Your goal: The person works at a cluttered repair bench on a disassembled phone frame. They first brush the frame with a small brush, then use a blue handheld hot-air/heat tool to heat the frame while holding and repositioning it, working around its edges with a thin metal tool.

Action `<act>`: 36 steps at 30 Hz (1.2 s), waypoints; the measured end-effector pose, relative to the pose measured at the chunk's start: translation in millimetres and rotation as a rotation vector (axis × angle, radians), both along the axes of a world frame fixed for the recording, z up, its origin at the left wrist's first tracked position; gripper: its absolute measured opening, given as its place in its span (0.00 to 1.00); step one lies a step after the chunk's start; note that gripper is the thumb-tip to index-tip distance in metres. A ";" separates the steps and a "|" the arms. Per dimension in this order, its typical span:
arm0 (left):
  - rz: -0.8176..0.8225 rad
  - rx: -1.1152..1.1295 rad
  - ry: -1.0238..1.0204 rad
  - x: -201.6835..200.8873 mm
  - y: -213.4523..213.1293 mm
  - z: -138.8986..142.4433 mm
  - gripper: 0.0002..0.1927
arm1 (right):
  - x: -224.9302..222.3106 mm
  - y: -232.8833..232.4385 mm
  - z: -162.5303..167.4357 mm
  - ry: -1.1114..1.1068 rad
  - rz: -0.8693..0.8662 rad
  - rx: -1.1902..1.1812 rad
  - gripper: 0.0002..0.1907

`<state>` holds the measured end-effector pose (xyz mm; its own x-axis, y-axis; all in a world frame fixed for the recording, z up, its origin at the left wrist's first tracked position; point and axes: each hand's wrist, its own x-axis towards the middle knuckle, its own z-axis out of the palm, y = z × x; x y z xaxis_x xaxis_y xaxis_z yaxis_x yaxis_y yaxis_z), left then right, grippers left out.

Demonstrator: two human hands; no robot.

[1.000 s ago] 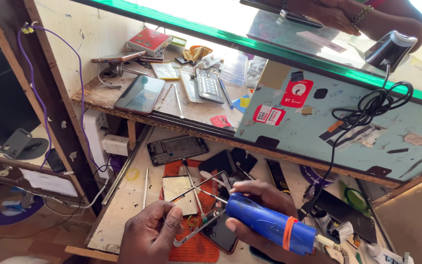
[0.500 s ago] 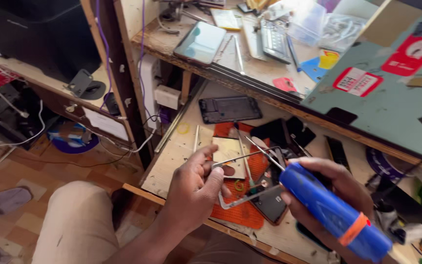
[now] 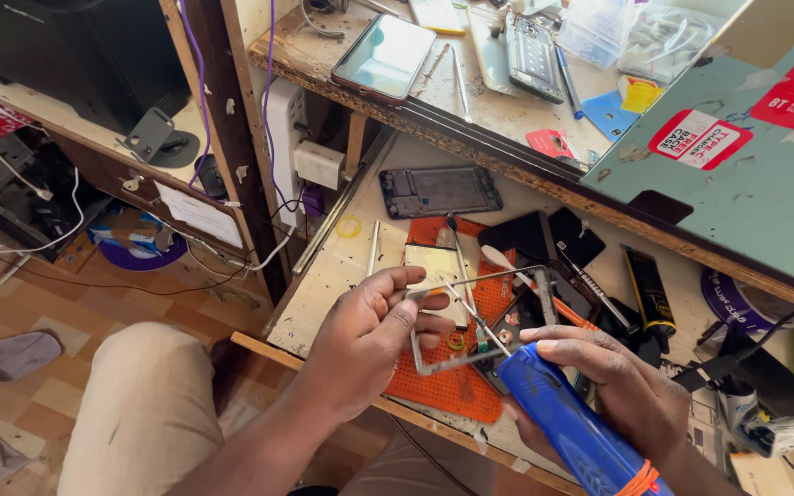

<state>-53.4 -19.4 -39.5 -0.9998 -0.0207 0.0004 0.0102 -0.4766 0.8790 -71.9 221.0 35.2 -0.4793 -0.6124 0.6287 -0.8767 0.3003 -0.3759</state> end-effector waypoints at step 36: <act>-0.024 0.140 -0.098 -1.5 -1.3 7.2 0.18 | -3.7 -1.4 -1.4 0.025 0.100 0.107 0.31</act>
